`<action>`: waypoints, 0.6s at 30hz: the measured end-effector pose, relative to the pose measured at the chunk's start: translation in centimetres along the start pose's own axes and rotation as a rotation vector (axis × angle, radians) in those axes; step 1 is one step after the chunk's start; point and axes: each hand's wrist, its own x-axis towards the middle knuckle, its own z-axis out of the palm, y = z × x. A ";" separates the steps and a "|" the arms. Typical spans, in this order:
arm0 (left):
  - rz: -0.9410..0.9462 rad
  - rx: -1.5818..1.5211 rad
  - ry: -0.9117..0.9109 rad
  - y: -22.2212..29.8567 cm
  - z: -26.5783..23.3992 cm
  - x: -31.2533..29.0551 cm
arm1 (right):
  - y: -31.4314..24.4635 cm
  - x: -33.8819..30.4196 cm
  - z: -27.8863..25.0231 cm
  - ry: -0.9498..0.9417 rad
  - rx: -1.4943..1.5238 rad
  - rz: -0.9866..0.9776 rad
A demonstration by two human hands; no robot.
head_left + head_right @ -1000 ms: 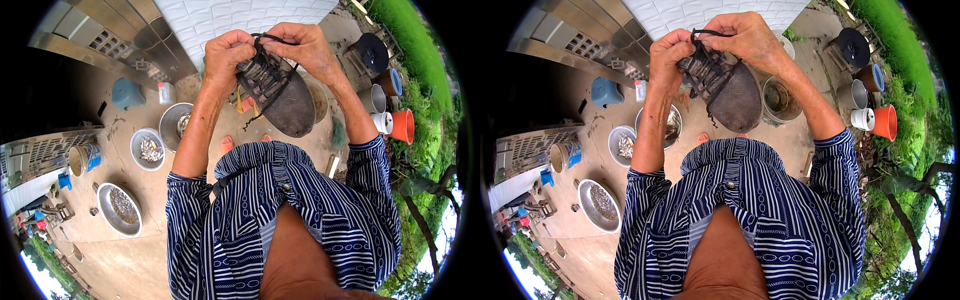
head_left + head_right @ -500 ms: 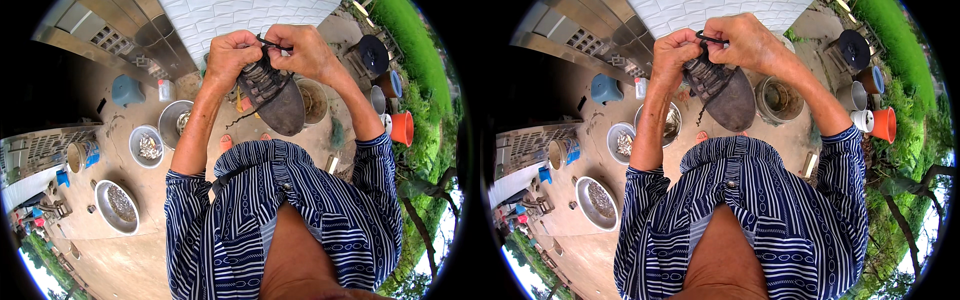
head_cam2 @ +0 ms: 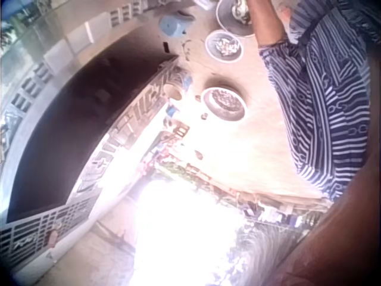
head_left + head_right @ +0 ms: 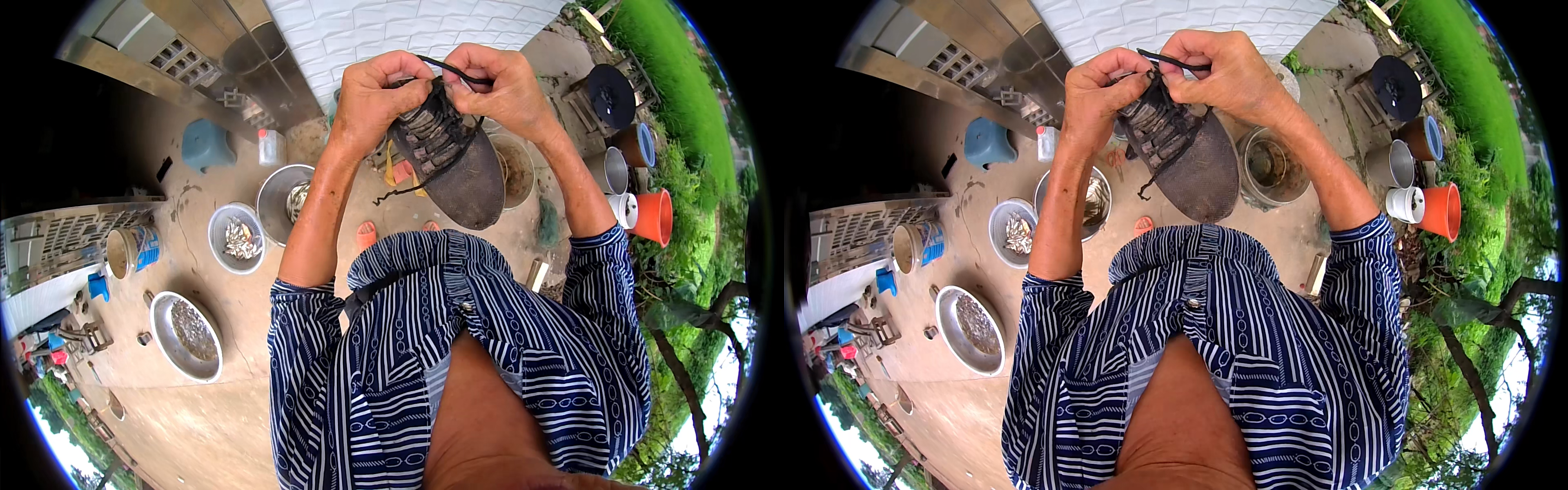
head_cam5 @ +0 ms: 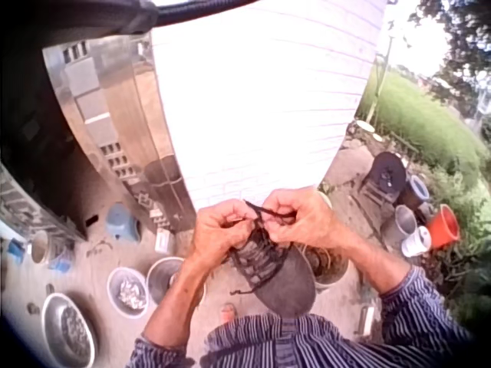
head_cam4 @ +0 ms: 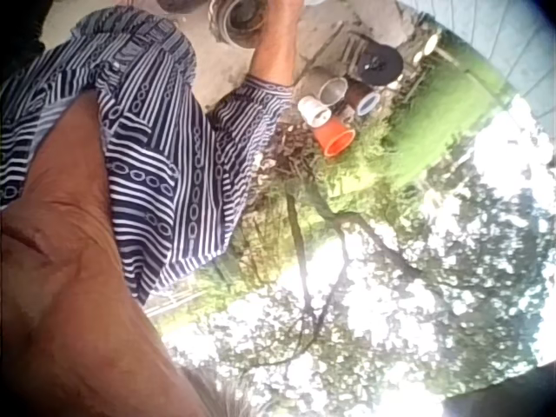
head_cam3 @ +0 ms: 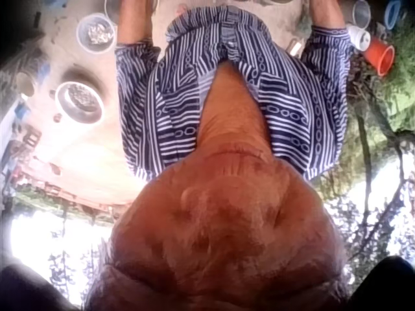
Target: The person walks from a kitchen to an outdoor patio and repairs a black shoe by hand using a rubber band and string.
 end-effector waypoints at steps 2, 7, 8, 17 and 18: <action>-0.005 0.139 -0.002 0.2 0.2 -0.2 | 0.0 0.3 -0.4 0.025 -0.200 -0.024; 0.154 0.545 0.014 0.3 0.5 -0.4 | 0.5 0.2 0.1 0.055 -0.206 0.049; 0.186 0.582 0.040 0.5 0.8 -0.6 | 0.6 0.2 0.2 0.061 -0.175 0.037; 0.037 -0.385 0.240 -1.1 1.5 0.0 | 1.5 0.3 0.6 0.106 0.212 0.125; 0.033 -0.397 0.232 -1.1 1.6 -0.1 | 1.7 0.1 0.6 0.111 0.239 0.149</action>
